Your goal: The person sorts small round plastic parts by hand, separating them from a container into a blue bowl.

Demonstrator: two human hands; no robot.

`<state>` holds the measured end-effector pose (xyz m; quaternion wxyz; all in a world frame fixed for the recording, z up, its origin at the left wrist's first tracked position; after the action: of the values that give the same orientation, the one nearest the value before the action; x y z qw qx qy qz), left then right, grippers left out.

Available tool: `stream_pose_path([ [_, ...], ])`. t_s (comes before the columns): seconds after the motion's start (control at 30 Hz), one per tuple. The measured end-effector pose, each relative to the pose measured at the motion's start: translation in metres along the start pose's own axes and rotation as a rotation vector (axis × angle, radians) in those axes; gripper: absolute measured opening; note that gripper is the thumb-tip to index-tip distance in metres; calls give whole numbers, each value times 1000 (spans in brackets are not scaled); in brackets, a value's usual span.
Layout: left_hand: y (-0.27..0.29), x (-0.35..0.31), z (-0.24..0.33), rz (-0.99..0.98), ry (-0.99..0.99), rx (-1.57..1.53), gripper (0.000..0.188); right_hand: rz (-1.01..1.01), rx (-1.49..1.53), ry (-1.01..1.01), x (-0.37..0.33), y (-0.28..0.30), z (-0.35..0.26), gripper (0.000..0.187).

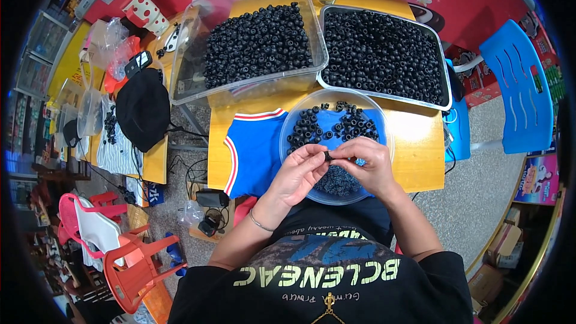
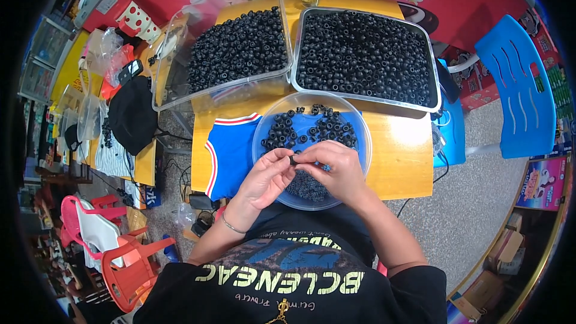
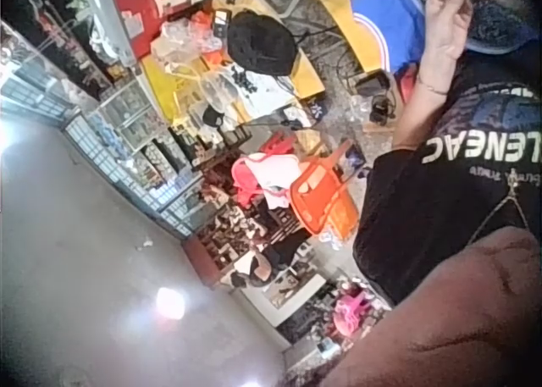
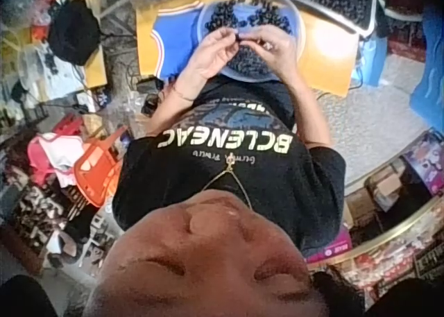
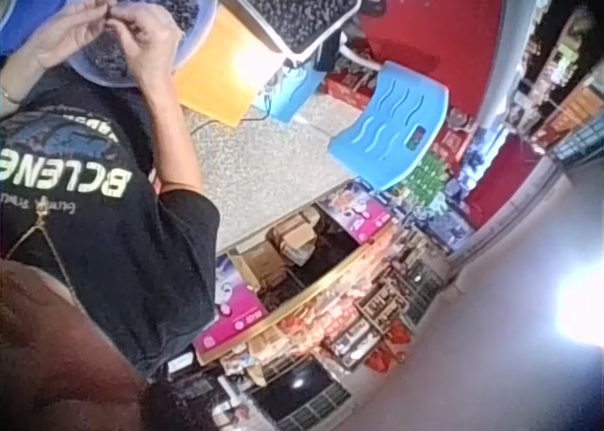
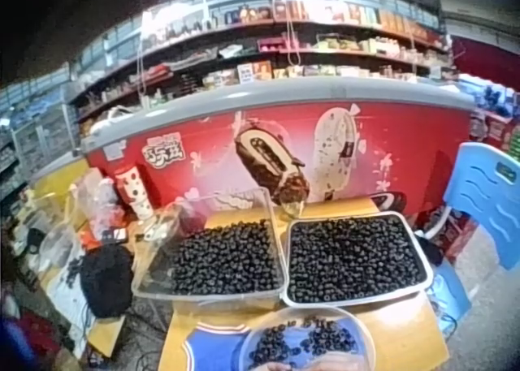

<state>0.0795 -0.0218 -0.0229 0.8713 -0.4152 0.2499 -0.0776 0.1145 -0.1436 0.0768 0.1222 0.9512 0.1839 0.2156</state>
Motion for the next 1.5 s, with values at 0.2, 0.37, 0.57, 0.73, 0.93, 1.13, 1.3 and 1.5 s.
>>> stream_pose_path([
  [0.2, 4, -1, -2, -1, 7, 2, 15, -23, -37, 84, 0, -2, -7, 18],
  [0.37, 5, -1, 0, 6, -11, 34, 14, -18, -16, -47, -4, -3, -3, 16],
  [0.57, 3, -5, 10, -23, -30, 213, 17, -113, 65, -173, -5, -9, 2, 22],
  [0.73, -11, -8, 23, -110, 22, 482, 46, -312, 14, -74, -6, -21, -11, 27],
  [0.93, -21, -14, 25, -213, 83, 525, 60, -295, -14, -18, -13, -24, -20, 25],
  [1.13, -40, -12, 62, -156, -122, 746, 46, -145, 58, -48, -8, -16, -13, 29],
  [1.3, -93, -28, 182, 384, -1023, 1635, 8, -8, -98, -41, 16, -1, 13, 26],
  [1.5, -106, -28, 159, 315, -1281, 1940, 11, -103, -522, -130, 22, -5, 39, 11],
])
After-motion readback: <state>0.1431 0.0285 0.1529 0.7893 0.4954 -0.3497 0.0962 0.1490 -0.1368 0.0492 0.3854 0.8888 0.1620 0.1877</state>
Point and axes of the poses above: each hand's wrist, its own x-axis towards the middle knuckle, its own y-axis out of the back of the hand, z = x × y, the point moved 8 cm from there along x, towards the middle knuckle, and after that the axes turned 9 degrees about x, right-handed, at the moved point
